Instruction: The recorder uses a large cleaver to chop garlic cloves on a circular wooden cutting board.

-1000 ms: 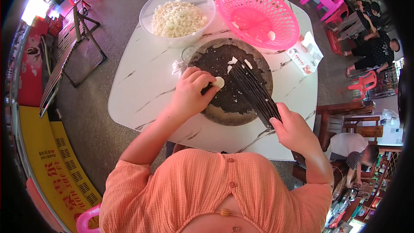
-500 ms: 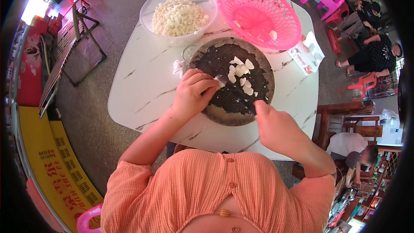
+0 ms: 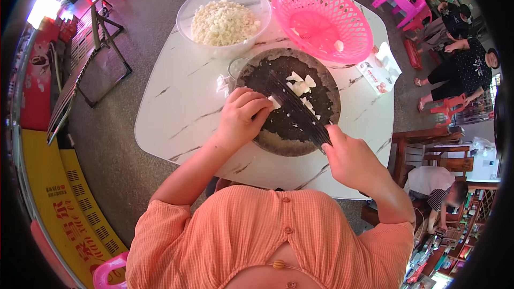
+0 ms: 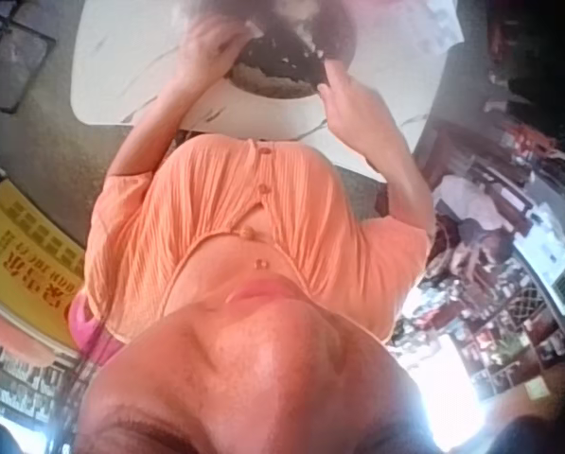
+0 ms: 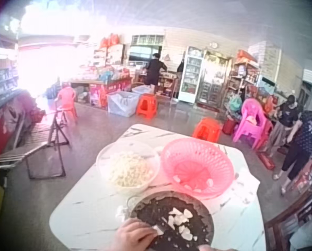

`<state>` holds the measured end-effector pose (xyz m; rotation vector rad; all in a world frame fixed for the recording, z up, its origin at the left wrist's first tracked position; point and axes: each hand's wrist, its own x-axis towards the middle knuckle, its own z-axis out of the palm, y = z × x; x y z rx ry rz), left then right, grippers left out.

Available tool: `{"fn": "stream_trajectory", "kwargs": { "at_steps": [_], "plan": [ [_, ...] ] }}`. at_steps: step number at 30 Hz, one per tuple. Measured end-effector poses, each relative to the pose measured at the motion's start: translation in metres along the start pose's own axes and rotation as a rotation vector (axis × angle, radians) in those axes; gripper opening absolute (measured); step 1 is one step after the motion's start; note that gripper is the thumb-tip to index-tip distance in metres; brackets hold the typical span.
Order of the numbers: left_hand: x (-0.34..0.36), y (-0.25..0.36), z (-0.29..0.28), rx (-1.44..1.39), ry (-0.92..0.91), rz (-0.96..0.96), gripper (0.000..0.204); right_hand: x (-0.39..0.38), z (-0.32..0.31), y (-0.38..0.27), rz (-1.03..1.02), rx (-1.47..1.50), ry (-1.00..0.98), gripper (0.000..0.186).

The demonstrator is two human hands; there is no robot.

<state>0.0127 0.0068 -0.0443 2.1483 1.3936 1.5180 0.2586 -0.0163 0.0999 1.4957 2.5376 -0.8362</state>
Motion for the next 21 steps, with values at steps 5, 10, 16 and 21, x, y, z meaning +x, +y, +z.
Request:
{"fn": "stream_trajectory", "kwargs": {
  "at_steps": [5, 10, 16, 21],
  "plan": [
    [0.000, -0.001, 0.002, 0.018, -0.002, 0.022, 0.014, -0.002, 0.004, 0.001, 0.003, -0.005, -0.037, 0.027],
    [0.001, -0.002, 0.002, 0.025, 0.024, 0.006, 0.016, 0.008, 0.006, -0.005, -0.001, -0.057, -0.077, 0.026],
    [0.001, 0.000, 0.002, 0.035, -0.029, 0.012, 0.013, 0.030, 0.023, -0.003, -0.026, -0.137, -0.056, 0.026],
    [0.010, 0.007, 0.002, 0.065, -0.062, -0.014, 0.013, 0.030, 0.009, 0.008, 0.073, 0.021, -0.007, 0.025]
  ]
}}
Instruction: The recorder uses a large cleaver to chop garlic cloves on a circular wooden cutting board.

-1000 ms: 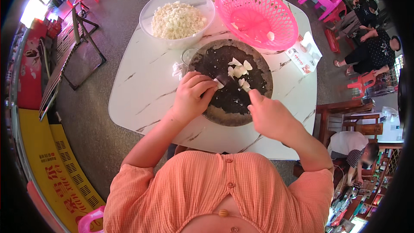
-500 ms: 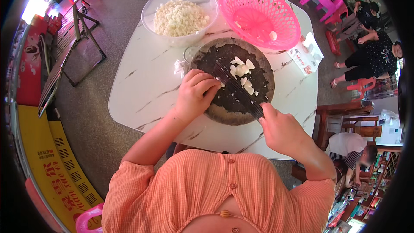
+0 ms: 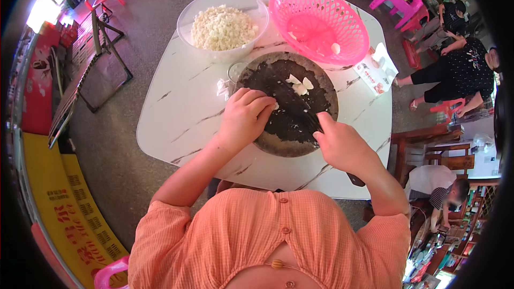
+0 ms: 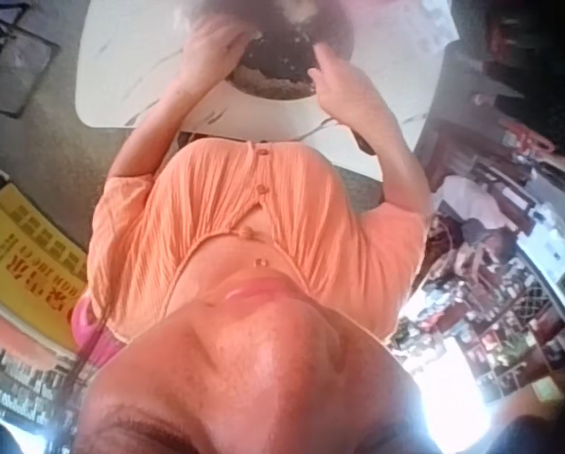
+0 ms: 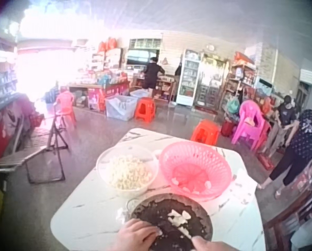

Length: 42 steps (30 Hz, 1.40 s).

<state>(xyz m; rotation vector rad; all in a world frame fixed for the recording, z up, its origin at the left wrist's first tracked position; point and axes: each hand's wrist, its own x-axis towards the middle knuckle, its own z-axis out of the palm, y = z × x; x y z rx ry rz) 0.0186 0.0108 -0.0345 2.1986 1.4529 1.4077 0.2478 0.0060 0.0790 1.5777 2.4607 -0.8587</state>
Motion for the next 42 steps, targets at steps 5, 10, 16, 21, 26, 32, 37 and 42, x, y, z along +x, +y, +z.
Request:
{"fn": "stream_trajectory", "kwargs": {
  "at_steps": [5, 10, 16, 21, 26, 32, 37, 42],
  "plan": [
    [0.002, -0.001, 0.008, 0.065, -0.029, -0.006, 0.014, -0.018, -0.007, 0.005, 0.051, 0.062, 0.061, 0.026],
    [-0.002, -0.008, 0.008, 0.030, 0.026, 0.005, 0.013, -0.030, -0.009, -0.001, 0.020, 0.116, 0.039, 0.026],
    [0.001, -0.004, 0.009, 0.054, -0.017, 0.007, 0.008, -0.026, -0.001, 0.002, 0.033, 0.051, -0.012, 0.030],
    [0.000, -0.005, 0.008, 0.062, -0.032, 0.012, 0.008, -0.005, 0.010, -0.001, -0.017, 0.009, 0.020, 0.027],
    [0.002, -0.007, -0.008, -0.091, 0.012, -0.112, 0.011, -0.001, -0.003, 0.003, -0.034, 0.057, 0.066, 0.027],
    [-0.009, -0.015, -0.050, -0.032, -0.157, -0.150, 0.022, -0.028, -0.004, 0.009, -0.024, 0.125, 0.000, 0.028],
    [-0.013, -0.002, -0.026, -0.038, -0.144, -0.132, 0.024, -0.030, -0.003, 0.027, 0.024, 0.090, 0.038, 0.031],
    [-0.007, 0.012, -0.011, 0.018, -0.154, -0.069, 0.029, -0.035, -0.006, 0.031, 0.029, 0.078, 0.113, 0.030]
  ]
}}
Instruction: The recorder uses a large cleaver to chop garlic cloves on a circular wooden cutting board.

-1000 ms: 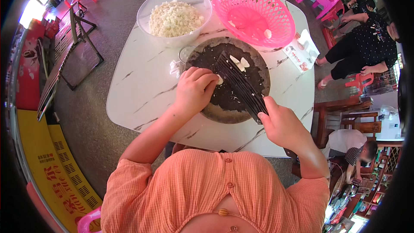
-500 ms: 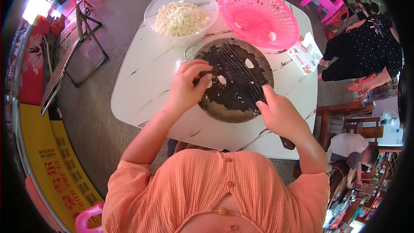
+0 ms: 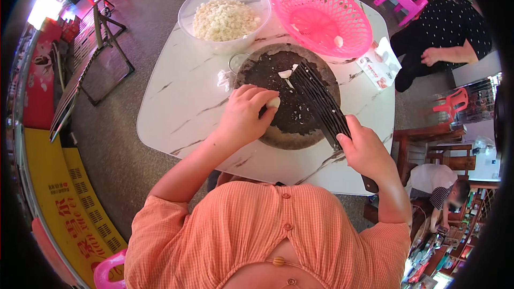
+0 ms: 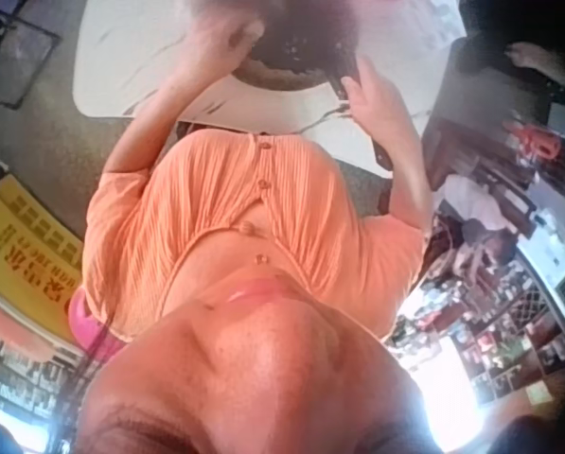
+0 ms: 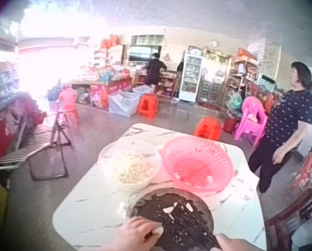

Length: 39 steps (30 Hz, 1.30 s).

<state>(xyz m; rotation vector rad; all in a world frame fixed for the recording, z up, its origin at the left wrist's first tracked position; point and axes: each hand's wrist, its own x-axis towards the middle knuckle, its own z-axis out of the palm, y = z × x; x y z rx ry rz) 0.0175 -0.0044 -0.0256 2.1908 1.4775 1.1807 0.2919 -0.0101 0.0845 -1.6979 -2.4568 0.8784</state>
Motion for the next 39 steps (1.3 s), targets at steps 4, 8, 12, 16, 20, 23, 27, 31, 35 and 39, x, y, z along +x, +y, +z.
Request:
{"fn": "stream_trajectory", "kwargs": {
  "at_steps": [4, 8, 12, 16, 20, 23, 27, 31, 35, 39],
  "plan": [
    [0.000, -0.003, 0.010, 0.007, 0.023, 0.206, 0.029, -0.004, 0.000, 0.002, 0.009, 0.025, -0.008, 0.029],
    [-0.003, -0.005, 0.010, -0.085, -0.005, 0.261, 0.022, -0.009, -0.002, -0.001, 0.050, 0.079, -0.045, 0.028],
    [-0.008, -0.002, 0.011, -0.176, 0.096, 0.121, 0.017, -0.016, -0.005, -0.008, 0.037, 0.072, -0.084, 0.028],
    [-0.010, -0.002, 0.011, -0.142, 0.103, 0.117, 0.017, -0.020, -0.006, -0.014, -0.032, 0.070, -0.074, 0.028],
    [-0.011, -0.002, 0.013, -0.107, 0.116, 0.131, 0.016, -0.018, -0.003, -0.022, -0.028, -0.027, -0.167, 0.028],
    [-0.013, -0.002, 0.013, -0.096, 0.120, 0.139, 0.016, -0.012, 0.006, -0.028, -0.062, -0.145, -0.200, 0.024],
    [-0.014, -0.003, 0.015, -0.115, 0.133, 0.139, 0.016, 0.011, 0.023, -0.033, -0.119, -0.225, -0.184, 0.021],
    [-0.015, -0.003, 0.016, -0.115, 0.150, 0.136, 0.016, 0.019, 0.017, -0.030, -0.081, -0.153, -0.166, 0.021],
    [-0.019, -0.004, 0.017, -0.139, 0.200, 0.153, 0.018, 0.001, 0.008, -0.030, -0.084, -0.111, -0.121, 0.022],
    [-0.020, -0.008, 0.019, -0.132, 0.215, 0.173, 0.020, -0.009, 0.002, -0.039, -0.065, -0.111, -0.192, 0.023]
  ]
}}
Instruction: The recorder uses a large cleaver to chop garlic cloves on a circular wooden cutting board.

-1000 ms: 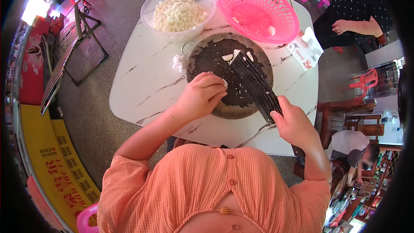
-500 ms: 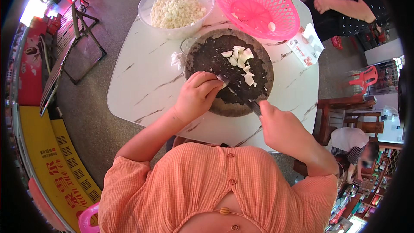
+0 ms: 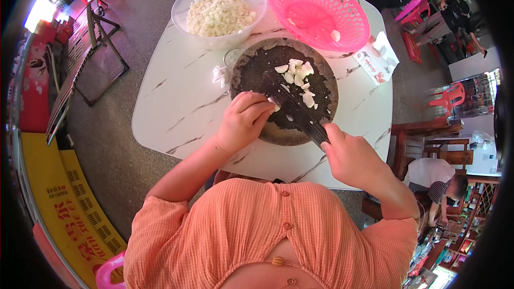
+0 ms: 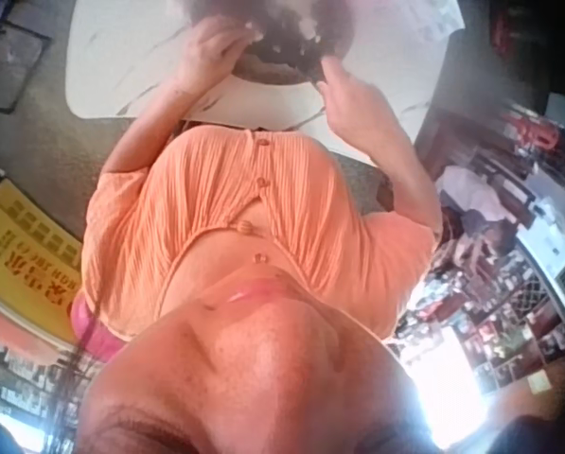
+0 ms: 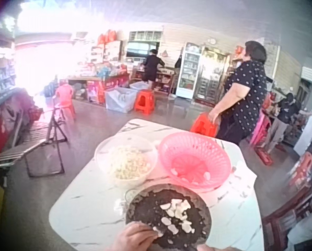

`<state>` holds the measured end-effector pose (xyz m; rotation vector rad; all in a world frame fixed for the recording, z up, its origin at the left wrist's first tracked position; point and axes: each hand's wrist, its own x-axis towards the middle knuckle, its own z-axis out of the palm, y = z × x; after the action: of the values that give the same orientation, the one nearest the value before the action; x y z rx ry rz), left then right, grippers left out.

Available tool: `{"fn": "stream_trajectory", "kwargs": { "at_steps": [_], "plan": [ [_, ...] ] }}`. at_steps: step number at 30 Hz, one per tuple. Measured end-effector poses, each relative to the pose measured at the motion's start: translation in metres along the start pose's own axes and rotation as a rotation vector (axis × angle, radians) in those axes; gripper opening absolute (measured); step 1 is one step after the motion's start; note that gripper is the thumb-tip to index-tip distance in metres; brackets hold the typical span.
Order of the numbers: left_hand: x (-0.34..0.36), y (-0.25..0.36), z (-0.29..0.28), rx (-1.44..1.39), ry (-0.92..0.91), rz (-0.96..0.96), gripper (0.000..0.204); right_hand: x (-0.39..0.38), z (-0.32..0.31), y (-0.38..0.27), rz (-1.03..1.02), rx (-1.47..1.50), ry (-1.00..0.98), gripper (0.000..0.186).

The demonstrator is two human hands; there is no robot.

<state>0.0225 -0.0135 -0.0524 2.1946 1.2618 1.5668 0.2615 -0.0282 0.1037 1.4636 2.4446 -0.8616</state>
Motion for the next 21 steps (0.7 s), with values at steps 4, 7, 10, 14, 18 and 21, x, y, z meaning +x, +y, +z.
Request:
{"fn": "stream_trajectory", "kwargs": {
  "at_steps": [4, 7, 10, 14, 18, 21],
  "plan": [
    [0.004, 0.002, -0.001, 0.002, -0.006, 0.010, 0.020, 0.000, 0.006, 0.002, -0.031, -0.028, 0.011, 0.023],
    [0.006, 0.004, 0.000, 0.010, -0.021, 0.010, 0.020, 0.006, 0.016, 0.003, -0.039, -0.089, 0.031, 0.024],
    [0.006, 0.004, 0.000, 0.002, -0.035, -0.004, 0.019, 0.021, 0.022, 0.003, -0.078, -0.126, 0.047, 0.026],
    [0.003, 0.003, 0.000, 0.008, -0.035, -0.012, 0.018, 0.031, 0.018, 0.007, -0.038, -0.086, 0.051, 0.023],
    [0.003, 0.004, -0.001, -0.025, 0.003, -0.012, 0.019, 0.017, 0.006, 0.004, 0.000, -0.019, 0.073, 0.022],
    [0.000, 0.002, -0.002, -0.011, 0.005, -0.020, 0.019, 0.004, 0.002, 0.002, -0.027, 0.005, 0.044, 0.021]
  ]
}}
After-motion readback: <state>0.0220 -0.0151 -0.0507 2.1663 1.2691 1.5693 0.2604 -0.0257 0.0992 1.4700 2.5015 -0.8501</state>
